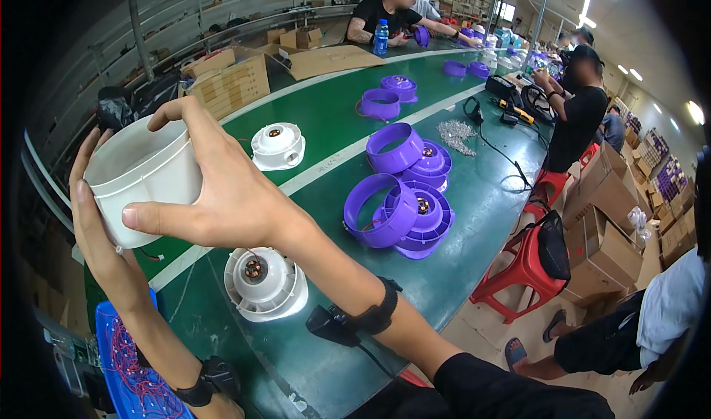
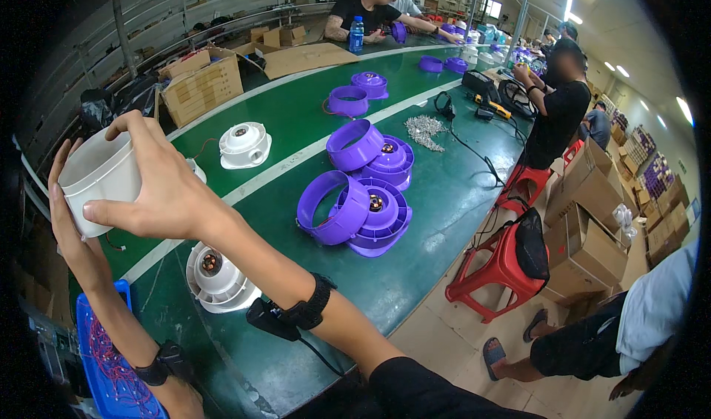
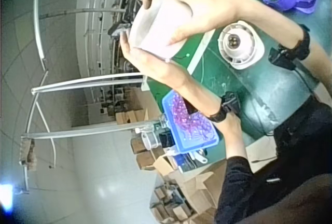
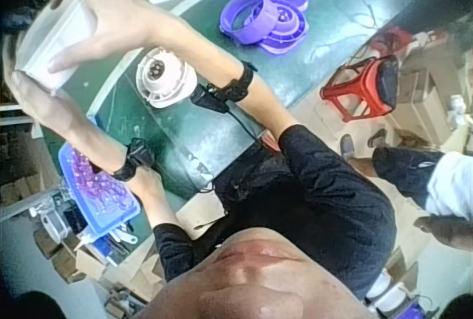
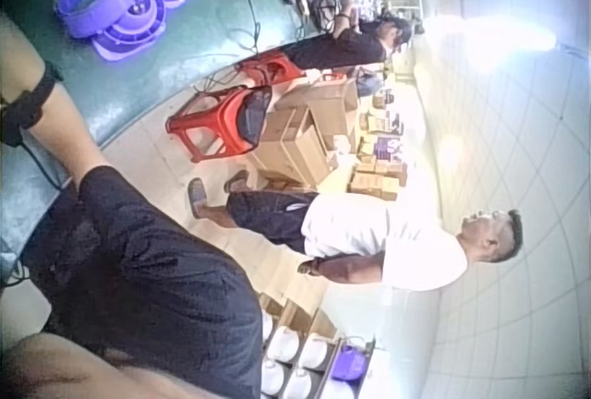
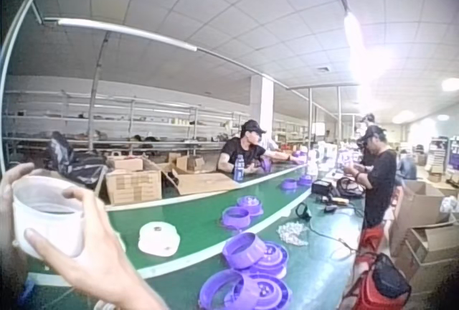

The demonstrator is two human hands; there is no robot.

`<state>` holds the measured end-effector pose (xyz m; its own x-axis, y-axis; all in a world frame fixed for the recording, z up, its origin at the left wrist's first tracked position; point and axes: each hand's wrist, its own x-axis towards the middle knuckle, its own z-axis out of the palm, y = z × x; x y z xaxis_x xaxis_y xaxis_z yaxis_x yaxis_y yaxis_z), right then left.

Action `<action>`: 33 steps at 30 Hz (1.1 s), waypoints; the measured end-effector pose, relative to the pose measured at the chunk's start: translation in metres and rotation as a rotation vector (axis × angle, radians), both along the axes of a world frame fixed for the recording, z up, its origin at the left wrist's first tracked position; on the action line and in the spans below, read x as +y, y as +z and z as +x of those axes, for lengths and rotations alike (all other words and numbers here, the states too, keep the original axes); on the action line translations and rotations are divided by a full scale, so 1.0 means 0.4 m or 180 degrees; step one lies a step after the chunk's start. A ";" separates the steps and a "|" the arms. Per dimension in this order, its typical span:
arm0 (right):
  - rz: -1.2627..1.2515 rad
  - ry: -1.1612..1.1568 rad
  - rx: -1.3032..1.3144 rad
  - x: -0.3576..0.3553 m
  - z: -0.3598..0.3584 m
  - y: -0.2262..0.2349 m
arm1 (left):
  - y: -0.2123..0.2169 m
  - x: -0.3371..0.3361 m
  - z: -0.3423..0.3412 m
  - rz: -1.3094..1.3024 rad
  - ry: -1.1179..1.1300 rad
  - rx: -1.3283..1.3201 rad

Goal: The person assembles small electric fans by hand at a green workbench. They pick up white and purple plastic fan components, connect red and black wires to the internal motor, and fit the parts together. The person handles the components one at a time, inspecting the wiring and casing before placing the assembled units on the table.

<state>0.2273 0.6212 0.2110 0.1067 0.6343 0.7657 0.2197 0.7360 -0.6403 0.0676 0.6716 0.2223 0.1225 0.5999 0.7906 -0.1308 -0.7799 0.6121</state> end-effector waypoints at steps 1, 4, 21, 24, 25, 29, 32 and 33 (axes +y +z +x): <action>0.0032 0.0004 -0.0005 0.002 -0.001 0.000 | 0.000 0.002 -0.003 0.0031 0.0023 0.0046; 0.0080 0.0020 -0.0012 0.004 -0.001 0.001 | 0.003 -0.005 -0.001 0.0004 0.0134 0.0034; 0.0318 -0.0356 -0.0347 -0.004 0.019 -0.007 | 0.002 0.000 0.005 -0.0021 0.0387 -0.0006; 0.0053 0.0127 -0.0101 -0.001 0.005 0.006 | 0.014 0.006 -0.023 0.0015 0.0235 -0.0022; 0.0022 0.0321 0.0147 0.005 -0.007 0.011 | 0.020 0.009 -0.041 0.0031 0.0193 -0.0041; 0.0224 0.0183 0.0562 0.020 0.011 -0.005 | 0.003 -0.005 -0.003 0.0546 0.0514 0.0216; 0.0165 0.0000 0.0478 -0.021 0.017 0.031 | 0.011 0.009 -0.003 0.0699 0.0138 0.0058; 0.0125 -0.0143 0.0351 -0.033 0.025 0.036 | 0.016 0.013 -0.007 0.0812 0.0073 0.0130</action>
<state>0.2374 0.6081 0.2255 0.2193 0.5966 0.7720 0.1829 0.7521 -0.6332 0.0648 0.6768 0.2287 0.1460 0.3849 0.9114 -0.0904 -0.9122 0.3997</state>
